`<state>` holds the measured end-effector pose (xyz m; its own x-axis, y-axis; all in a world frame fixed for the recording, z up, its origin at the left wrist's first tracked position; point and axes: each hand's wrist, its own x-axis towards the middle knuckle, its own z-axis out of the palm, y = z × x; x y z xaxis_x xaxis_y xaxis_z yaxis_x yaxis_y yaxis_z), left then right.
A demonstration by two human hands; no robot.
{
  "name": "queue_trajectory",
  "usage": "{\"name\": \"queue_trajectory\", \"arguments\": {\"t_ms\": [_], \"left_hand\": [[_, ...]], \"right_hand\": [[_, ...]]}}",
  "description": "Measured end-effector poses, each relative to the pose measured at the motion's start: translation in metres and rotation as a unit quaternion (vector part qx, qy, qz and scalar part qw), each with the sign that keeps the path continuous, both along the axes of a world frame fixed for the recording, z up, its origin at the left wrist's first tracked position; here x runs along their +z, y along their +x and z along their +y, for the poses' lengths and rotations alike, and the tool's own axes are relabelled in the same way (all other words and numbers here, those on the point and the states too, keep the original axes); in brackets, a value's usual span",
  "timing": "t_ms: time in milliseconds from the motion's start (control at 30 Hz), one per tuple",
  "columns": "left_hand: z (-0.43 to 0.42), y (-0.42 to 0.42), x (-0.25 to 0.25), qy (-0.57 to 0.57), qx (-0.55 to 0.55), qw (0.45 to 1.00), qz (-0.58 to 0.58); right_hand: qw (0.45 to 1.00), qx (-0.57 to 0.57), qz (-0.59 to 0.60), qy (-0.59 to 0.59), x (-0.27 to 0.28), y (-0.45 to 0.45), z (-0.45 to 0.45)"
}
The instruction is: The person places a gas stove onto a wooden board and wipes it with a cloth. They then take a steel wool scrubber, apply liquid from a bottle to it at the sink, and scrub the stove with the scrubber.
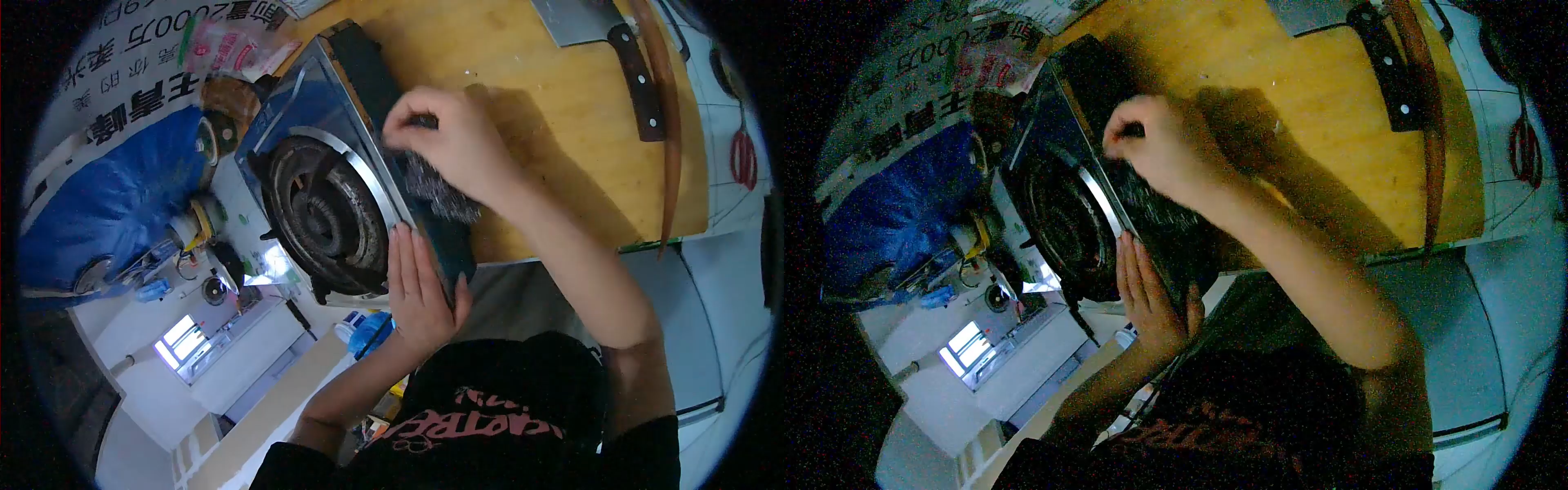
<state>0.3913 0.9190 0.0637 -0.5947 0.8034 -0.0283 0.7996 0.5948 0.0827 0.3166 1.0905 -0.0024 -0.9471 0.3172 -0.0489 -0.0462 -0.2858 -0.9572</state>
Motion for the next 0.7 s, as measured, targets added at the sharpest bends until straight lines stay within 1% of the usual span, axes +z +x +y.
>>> {"name": "queue_trajectory", "arguments": {"t_ms": [33,100,167,200,233,333,367,433,500,567,633,667,700], "left_hand": [[0.000,0.000,0.001,-0.001,0.000,1.000,-0.003],[0.000,-0.001,0.001,-0.003,-0.003,1.000,-0.006],[0.000,-0.001,0.001,-0.004,-0.001,1.000,-0.007],[0.000,-0.001,0.001,-0.007,0.003,1.000,-0.008],[0.000,0.000,0.001,-0.010,0.007,1.000,-0.009],[-0.001,0.000,0.001,-0.012,0.001,1.000,-0.012],[-0.002,0.001,0.002,-0.015,0.001,1.000,-0.011],[-0.002,0.001,0.000,-0.009,0.006,1.000,-0.010],[-0.001,0.002,-0.001,-0.004,0.013,1.000,-0.017],[-0.002,0.002,-0.001,-0.004,0.022,0.999,-0.024],[-0.001,0.002,-0.001,-0.001,0.012,1.000,-0.016],[0.000,0.001,-0.001,-0.003,0.012,1.000,-0.016],[-0.001,0.001,0.000,-0.004,0.009,1.000,-0.018]], "right_hand": [[0.999,-0.004,-0.013,-0.038,0.000,-0.006,0.002],[0.999,0.009,-0.005,-0.034,0.001,0.009,0.004],[0.994,0.101,0.020,0.047,0.005,0.035,0.004],[0.994,0.108,-0.003,0.034,0.007,0.038,0.003],[0.994,0.109,-0.003,0.033,0.007,0.032,0.002],[1.000,0.009,0.020,-0.008,0.003,-0.009,0.002],[1.000,0.011,-0.002,-0.027,0.007,-0.014,0.006],[0.999,0.035,-0.005,-0.009,0.009,0.000,0.005],[0.989,0.122,-0.027,0.085,0.019,0.034,0.009],[0.991,0.114,-0.027,0.071,0.020,0.039,0.005],[0.995,0.053,-0.034,0.076,0.017,0.022,0.005],[0.999,0.013,-0.016,0.030,0.014,0.005,0.006],[1.000,-0.010,-0.022,0.006,0.012,-0.007,0.007]]}}
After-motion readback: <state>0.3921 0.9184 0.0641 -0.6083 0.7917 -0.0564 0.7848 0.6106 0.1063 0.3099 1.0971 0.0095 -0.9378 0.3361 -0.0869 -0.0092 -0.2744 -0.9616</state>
